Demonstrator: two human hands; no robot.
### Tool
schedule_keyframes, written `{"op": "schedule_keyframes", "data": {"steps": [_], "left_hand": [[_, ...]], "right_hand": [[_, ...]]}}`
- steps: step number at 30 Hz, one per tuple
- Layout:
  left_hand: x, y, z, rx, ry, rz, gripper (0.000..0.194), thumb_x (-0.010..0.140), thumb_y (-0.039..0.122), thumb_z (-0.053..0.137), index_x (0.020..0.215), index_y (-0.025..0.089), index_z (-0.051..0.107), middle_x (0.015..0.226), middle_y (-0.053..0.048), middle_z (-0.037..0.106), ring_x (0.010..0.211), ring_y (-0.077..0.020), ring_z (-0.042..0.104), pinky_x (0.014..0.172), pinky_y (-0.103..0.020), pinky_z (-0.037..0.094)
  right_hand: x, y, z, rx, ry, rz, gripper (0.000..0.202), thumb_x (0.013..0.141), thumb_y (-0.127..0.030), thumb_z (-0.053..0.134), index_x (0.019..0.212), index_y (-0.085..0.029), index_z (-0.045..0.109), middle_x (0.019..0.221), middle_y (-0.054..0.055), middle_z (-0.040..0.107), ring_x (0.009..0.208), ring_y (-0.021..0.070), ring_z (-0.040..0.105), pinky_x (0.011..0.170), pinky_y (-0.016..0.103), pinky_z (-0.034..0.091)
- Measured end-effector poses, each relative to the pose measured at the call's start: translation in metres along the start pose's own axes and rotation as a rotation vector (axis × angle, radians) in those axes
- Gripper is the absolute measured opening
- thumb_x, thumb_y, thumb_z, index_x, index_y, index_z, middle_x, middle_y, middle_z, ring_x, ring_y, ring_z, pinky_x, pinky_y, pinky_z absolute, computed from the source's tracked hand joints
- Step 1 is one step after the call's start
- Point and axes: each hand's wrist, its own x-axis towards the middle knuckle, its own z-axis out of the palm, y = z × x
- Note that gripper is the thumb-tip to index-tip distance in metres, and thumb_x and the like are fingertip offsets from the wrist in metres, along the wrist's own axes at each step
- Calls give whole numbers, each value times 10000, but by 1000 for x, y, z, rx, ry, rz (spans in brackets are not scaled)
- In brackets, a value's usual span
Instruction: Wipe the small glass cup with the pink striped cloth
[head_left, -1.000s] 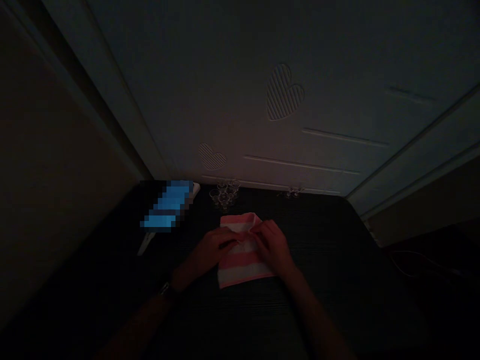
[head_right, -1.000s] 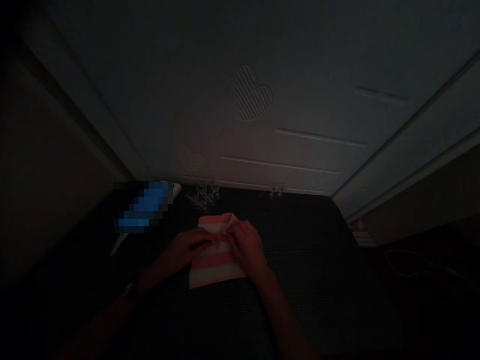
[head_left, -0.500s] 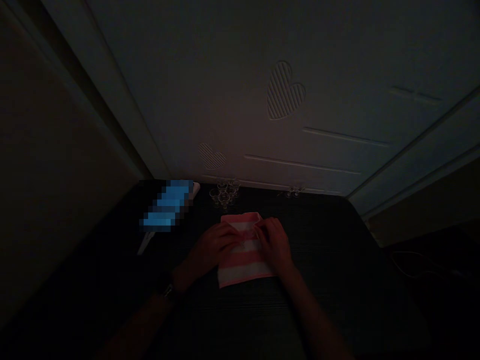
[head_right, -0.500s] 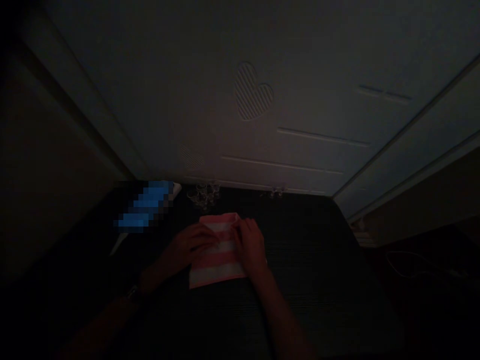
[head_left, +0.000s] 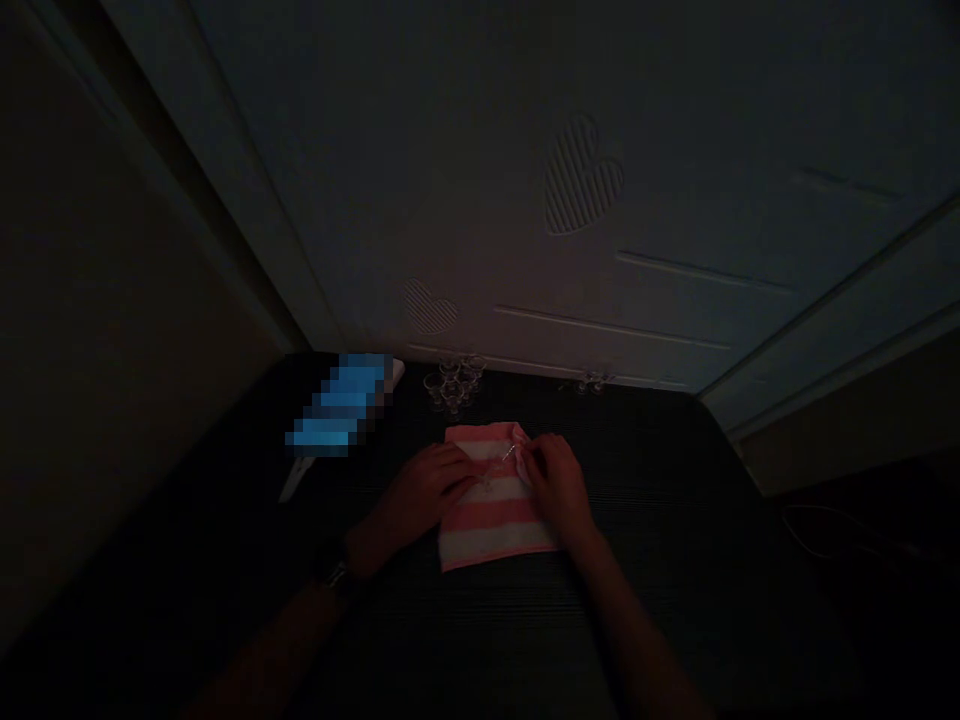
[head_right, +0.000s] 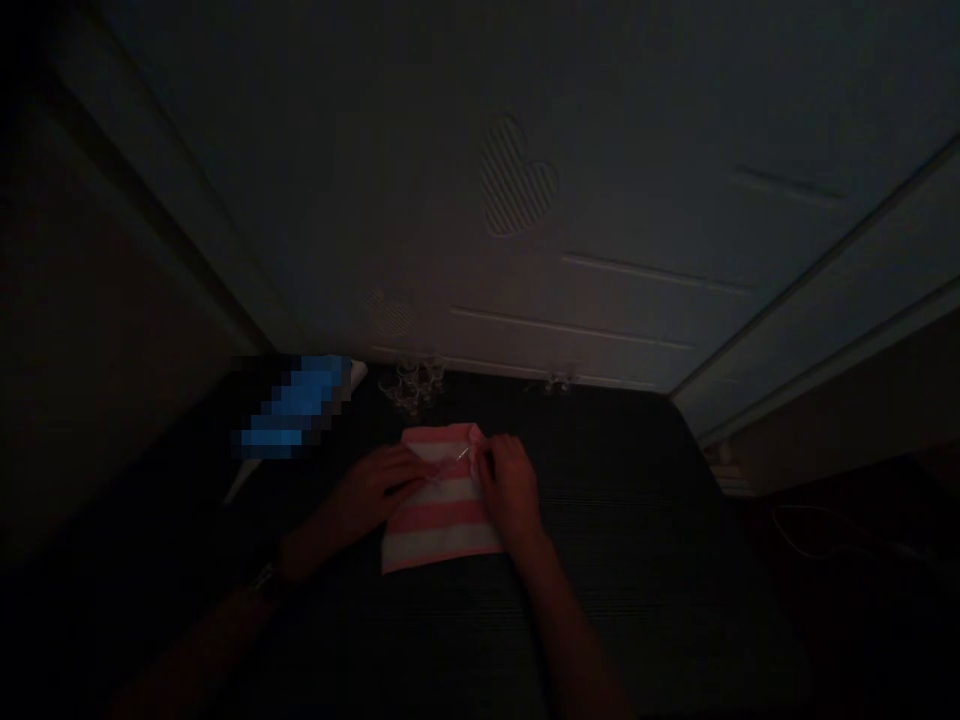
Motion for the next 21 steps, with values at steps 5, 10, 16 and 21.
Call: {"op": "schedule_keyframes", "data": {"steps": [5, 10, 16, 21], "left_hand": [[1, 3, 1, -40, 2, -48, 210, 852, 207, 458, 973, 204, 629, 957, -40, 633, 937, -168, 540, 855, -345, 437], [2, 4, 0, -92, 6, -35, 213, 857, 198, 450, 953, 208, 640, 954, -46, 602, 945, -169, 520, 846, -344, 442], [3, -1, 0, -179, -4, -64, 233, 858, 164, 439, 944, 233, 643, 953, -27, 592, 931, -152, 517, 822, -307, 450], [4, 1, -2, -129, 67, -161, 207, 864, 184, 433, 945, 209, 622, 978, -33, 589, 946, -163, 507, 861, -343, 435]], "right_hand": [[1, 0, 0, 15, -9, -15, 93, 836, -185, 446, 810, -190, 535, 807, 44, 561, 783, 172, 501, 711, 291, 405], [0, -3, -3, 30, 0, -26, 98, 834, -176, 447, 806, -193, 540, 806, 45, 565, 779, 173, 506, 701, 292, 408], [-3, -10, -6, 103, 35, -44, 99, 859, -212, 437, 844, -200, 534, 830, 43, 566, 802, 170, 516, 726, 295, 411], [-3, -12, -4, 116, -16, -59, 86, 857, -207, 441, 864, -198, 526, 850, 43, 568, 813, 172, 517, 753, 306, 410]]}}
